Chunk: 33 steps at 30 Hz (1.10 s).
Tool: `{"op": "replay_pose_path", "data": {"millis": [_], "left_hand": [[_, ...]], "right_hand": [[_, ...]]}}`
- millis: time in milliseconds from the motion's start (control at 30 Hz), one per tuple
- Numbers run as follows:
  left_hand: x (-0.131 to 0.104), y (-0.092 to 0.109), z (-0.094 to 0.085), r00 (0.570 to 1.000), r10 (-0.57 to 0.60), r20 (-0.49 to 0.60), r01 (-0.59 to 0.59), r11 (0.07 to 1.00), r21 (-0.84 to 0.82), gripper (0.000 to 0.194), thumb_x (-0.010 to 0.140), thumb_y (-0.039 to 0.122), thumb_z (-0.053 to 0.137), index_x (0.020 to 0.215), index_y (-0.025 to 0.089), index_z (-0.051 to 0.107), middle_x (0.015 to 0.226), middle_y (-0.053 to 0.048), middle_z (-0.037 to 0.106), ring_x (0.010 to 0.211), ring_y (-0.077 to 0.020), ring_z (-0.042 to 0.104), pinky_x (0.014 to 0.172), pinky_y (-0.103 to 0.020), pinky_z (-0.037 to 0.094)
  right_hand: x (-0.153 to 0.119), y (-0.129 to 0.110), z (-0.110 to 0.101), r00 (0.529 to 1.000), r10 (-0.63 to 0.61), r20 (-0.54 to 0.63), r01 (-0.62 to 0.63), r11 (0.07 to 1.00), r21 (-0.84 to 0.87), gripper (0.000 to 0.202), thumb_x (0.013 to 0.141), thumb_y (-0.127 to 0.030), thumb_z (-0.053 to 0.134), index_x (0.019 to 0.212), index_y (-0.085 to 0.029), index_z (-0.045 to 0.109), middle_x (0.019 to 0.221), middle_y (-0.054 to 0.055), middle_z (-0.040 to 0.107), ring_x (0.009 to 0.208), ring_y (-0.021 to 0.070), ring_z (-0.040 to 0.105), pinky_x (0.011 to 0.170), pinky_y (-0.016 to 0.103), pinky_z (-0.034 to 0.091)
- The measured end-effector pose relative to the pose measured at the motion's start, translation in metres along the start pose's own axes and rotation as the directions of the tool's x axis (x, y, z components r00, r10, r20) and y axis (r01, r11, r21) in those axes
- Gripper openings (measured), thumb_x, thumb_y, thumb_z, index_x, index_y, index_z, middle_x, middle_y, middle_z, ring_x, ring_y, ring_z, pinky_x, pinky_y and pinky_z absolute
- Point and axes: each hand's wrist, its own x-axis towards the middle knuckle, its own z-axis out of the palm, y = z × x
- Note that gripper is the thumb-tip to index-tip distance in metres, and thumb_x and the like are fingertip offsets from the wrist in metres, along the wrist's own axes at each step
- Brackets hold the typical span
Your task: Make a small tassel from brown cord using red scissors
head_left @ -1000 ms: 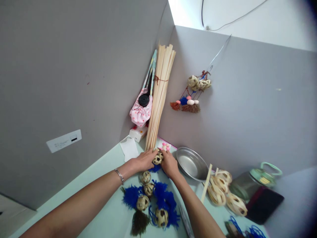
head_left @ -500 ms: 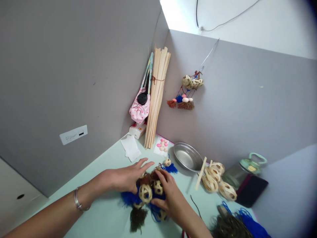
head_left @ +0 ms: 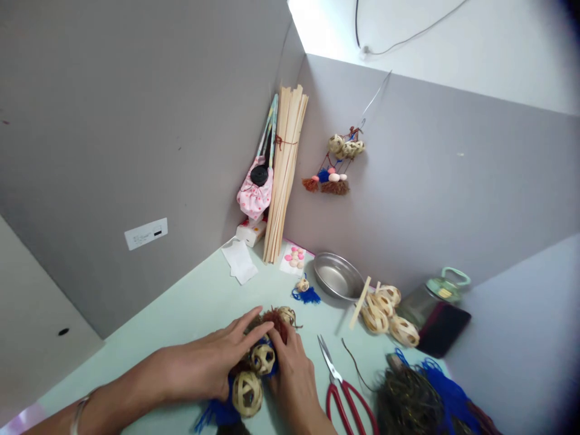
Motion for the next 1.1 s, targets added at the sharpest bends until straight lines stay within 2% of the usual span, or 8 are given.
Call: {"op": "replay_pose_path", "data": {"millis": [133, 300, 400, 500, 633, 833, 933, 1100], "left_hand": [[-0.020, 0.011, 0.008, 0.999, -0.047, -0.025, 0.044, 0.995, -0.085, 0.123, 0.059, 0.026, 0.081, 0.152, 0.045, 0.002, 0.163, -0.001, -0.015, 0.149, -0.0355, 0.003, 0.119, -0.051, 0.019], [-0.019, 0.027, 0.009, 0.985, -0.118, -0.126, 0.105, 0.989, -0.101, 0.100, 0.072, 0.038, 0.076, 0.151, 0.046, 0.015, 0.164, 0.000, -0.008, 0.150, -0.0337, -0.001, 0.119, -0.057, 0.014], [-0.011, 0.029, 0.008, 0.982, -0.149, -0.119, 0.140, 0.987, -0.082, 0.099, 0.072, 0.040, 0.075, 0.152, 0.043, 0.017, 0.164, -0.002, -0.008, 0.149, -0.0336, -0.006, 0.118, -0.059, 0.008], [-0.004, 0.028, 0.011, 0.985, -0.157, -0.074, 0.152, 0.986, -0.072, 0.101, 0.070, 0.039, 0.077, 0.153, 0.040, 0.018, 0.164, -0.004, -0.008, 0.149, -0.0337, -0.009, 0.118, -0.059, 0.004], [0.002, 0.026, 0.021, 0.991, -0.137, -0.003, 0.137, 0.989, -0.063, 0.095, 0.068, 0.037, 0.079, 0.149, 0.040, 0.030, 0.164, -0.007, -0.001, 0.149, -0.0350, -0.003, 0.118, -0.059, 0.006], [0.008, 0.016, 0.038, 0.999, -0.023, -0.033, 0.023, 1.000, -0.004, 0.094, 0.067, 0.050, 0.080, 0.148, 0.040, 0.033, 0.163, -0.010, 0.005, 0.148, -0.0399, 0.000, 0.115, -0.066, 0.001], [0.009, 0.012, 0.051, 0.987, 0.121, -0.109, -0.108, 0.987, 0.118, 0.095, 0.063, 0.057, 0.080, 0.145, 0.039, 0.037, 0.162, -0.012, 0.017, 0.147, -0.0431, 0.007, 0.112, -0.071, -0.002], [0.017, 0.012, 0.088, 0.828, 0.444, -0.342, -0.286, 0.860, 0.423, 0.063, 0.085, 0.043, 0.064, 0.142, 0.032, 0.039, 0.146, -0.013, 0.045, 0.139, -0.0330, 0.035, 0.115, -0.063, 0.015]], "right_hand": [[0.003, 0.006, -0.006, 0.999, -0.024, -0.047, 0.026, 0.999, 0.046, 0.060, 0.078, -0.016, 0.056, 0.136, -0.029, 0.050, 0.146, 0.013, 0.042, 0.129, 0.0323, 0.049, 0.081, 0.038, 0.056], [0.033, 0.020, -0.049, 0.984, -0.027, -0.178, 0.054, 0.987, 0.151, 0.059, 0.077, -0.019, 0.058, 0.134, -0.029, 0.049, 0.139, 0.011, 0.043, 0.119, 0.0280, 0.056, 0.091, 0.036, 0.050], [0.063, 0.032, -0.068, 0.975, 0.016, -0.220, 0.002, 0.996, 0.084, 0.060, 0.077, -0.021, 0.059, 0.135, -0.027, 0.047, 0.136, 0.011, 0.042, 0.110, 0.0277, 0.059, 0.083, 0.035, 0.050], [0.093, 0.045, -0.065, 0.976, 0.096, -0.195, -0.116, 0.989, -0.091, 0.052, 0.082, -0.021, 0.053, 0.134, -0.028, 0.048, 0.132, 0.011, 0.043, 0.102, 0.0264, 0.061, 0.073, 0.032, 0.047], [0.118, 0.057, -0.045, 0.972, 0.159, -0.171, -0.181, 0.975, -0.126, 0.039, 0.088, -0.025, 0.049, 0.126, -0.021, 0.055, 0.120, 0.014, 0.049, 0.093, 0.0259, 0.062, 0.068, 0.031, 0.044], [0.114, 0.036, -0.021, 0.986, 0.050, -0.157, -0.070, 0.990, -0.123, 0.042, 0.087, -0.018, 0.048, 0.128, -0.026, 0.052, 0.123, 0.010, 0.049, 0.102, 0.0243, 0.059, 0.070, 0.028, 0.043], [0.110, 0.023, -0.011, 0.989, 0.008, -0.151, -0.025, 0.994, -0.109, 0.049, 0.084, -0.013, 0.048, 0.130, -0.028, 0.050, 0.127, 0.009, 0.048, 0.101, 0.0235, 0.059, 0.068, 0.027, 0.044], [0.110, 0.026, -0.008, 0.985, 0.003, -0.172, -0.012, 0.999, -0.050, 0.050, 0.081, -0.012, 0.051, 0.128, -0.029, 0.054, 0.127, 0.008, 0.050, 0.090, 0.0211, 0.062, 0.071, 0.028, 0.047]]}}
